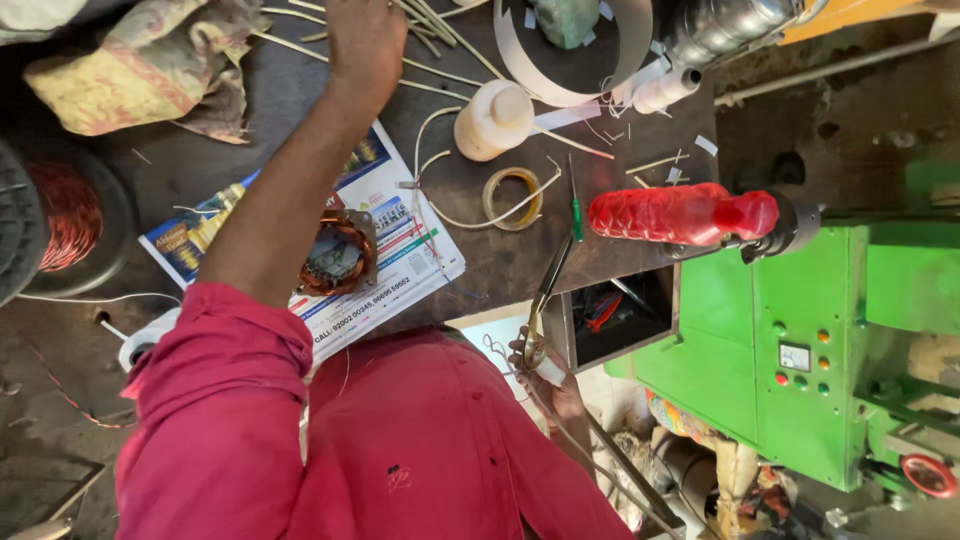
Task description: The person strips insulation from white electrical wires using shears, twists the exposed copper strands, and wraps the connection with white tape. The work is performed at a cluttered workbench with tools and materials nearby.
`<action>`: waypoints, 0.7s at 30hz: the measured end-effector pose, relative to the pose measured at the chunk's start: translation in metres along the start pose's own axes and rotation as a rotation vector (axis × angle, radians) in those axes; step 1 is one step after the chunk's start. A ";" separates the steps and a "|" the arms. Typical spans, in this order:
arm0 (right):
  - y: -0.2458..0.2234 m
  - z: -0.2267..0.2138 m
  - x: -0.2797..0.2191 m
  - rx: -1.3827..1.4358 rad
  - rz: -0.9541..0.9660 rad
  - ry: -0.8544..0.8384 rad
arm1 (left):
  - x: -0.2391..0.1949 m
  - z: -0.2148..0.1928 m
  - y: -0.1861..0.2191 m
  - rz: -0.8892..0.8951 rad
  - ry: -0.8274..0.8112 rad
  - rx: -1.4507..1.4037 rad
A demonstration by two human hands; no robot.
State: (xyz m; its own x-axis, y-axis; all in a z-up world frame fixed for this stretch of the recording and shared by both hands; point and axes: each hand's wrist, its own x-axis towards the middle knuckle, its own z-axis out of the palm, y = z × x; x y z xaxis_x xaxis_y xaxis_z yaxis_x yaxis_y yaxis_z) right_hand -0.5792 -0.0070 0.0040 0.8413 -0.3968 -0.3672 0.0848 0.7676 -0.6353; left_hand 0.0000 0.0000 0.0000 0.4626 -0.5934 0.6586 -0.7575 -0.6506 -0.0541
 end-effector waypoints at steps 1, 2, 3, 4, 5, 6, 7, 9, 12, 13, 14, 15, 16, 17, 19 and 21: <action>0.004 0.000 -0.001 0.029 -0.037 -0.034 | 0.001 -0.005 0.013 -0.015 -0.041 0.018; 0.009 0.001 -0.004 0.043 -0.027 0.013 | 0.002 -0.013 0.023 -0.029 -0.082 0.037; 0.012 0.000 0.000 0.054 -0.022 0.046 | 0.007 -0.021 0.025 -0.077 -0.172 0.083; 0.014 -0.001 0.002 0.065 -0.018 0.079 | 0.011 -0.029 0.023 -0.124 -0.264 0.128; 0.017 -0.002 0.004 0.078 -0.033 0.078 | 0.016 -0.034 0.020 -0.171 -0.359 0.178; 0.021 -0.003 0.003 0.090 -0.048 0.077 | 0.023 -0.037 0.017 -0.219 -0.440 0.085; 0.023 -0.005 0.001 0.102 -0.052 0.075 | 0.025 -0.037 0.011 -0.274 -0.528 -0.005; 0.022 -0.010 -0.006 -0.041 0.015 0.196 | 0.030 -0.034 0.007 -0.307 -0.679 -0.123; 0.019 -0.007 -0.004 0.053 0.028 -0.020 | 0.040 -0.027 0.012 -0.261 -0.793 -0.182; 0.016 -0.005 0.000 0.138 0.031 -0.151 | 0.045 -0.023 0.019 -0.223 -0.810 -0.193; 0.013 -0.004 0.006 0.041 0.056 -0.070 | 0.048 -0.019 0.027 -0.266 -0.786 -0.244; 0.011 -0.003 0.002 -0.058 0.079 0.025 | 0.045 -0.015 0.037 -0.236 -0.740 -0.264; 0.008 -0.002 0.004 -0.157 0.098 0.119 | 0.043 -0.011 0.047 -0.301 -0.704 -0.292; 0.005 0.000 0.003 -0.121 0.087 0.057 | 0.041 -0.007 0.056 -0.357 -0.666 -0.323; 0.001 0.003 0.009 -0.047 0.075 -0.060 | 0.041 -0.001 0.066 -0.512 -0.580 -0.399; -0.004 0.004 0.006 -0.045 0.084 -0.016 | 0.045 0.002 0.072 -0.621 -0.513 -0.451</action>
State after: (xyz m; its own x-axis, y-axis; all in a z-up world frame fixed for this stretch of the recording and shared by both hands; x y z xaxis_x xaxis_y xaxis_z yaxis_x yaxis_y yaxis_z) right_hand -0.5722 -0.0100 0.0070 0.8527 -0.3235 -0.4103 -0.0105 0.7745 -0.6325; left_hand -0.0324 -0.0744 0.0243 0.9120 -0.4067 0.0526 -0.3628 -0.7404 0.5658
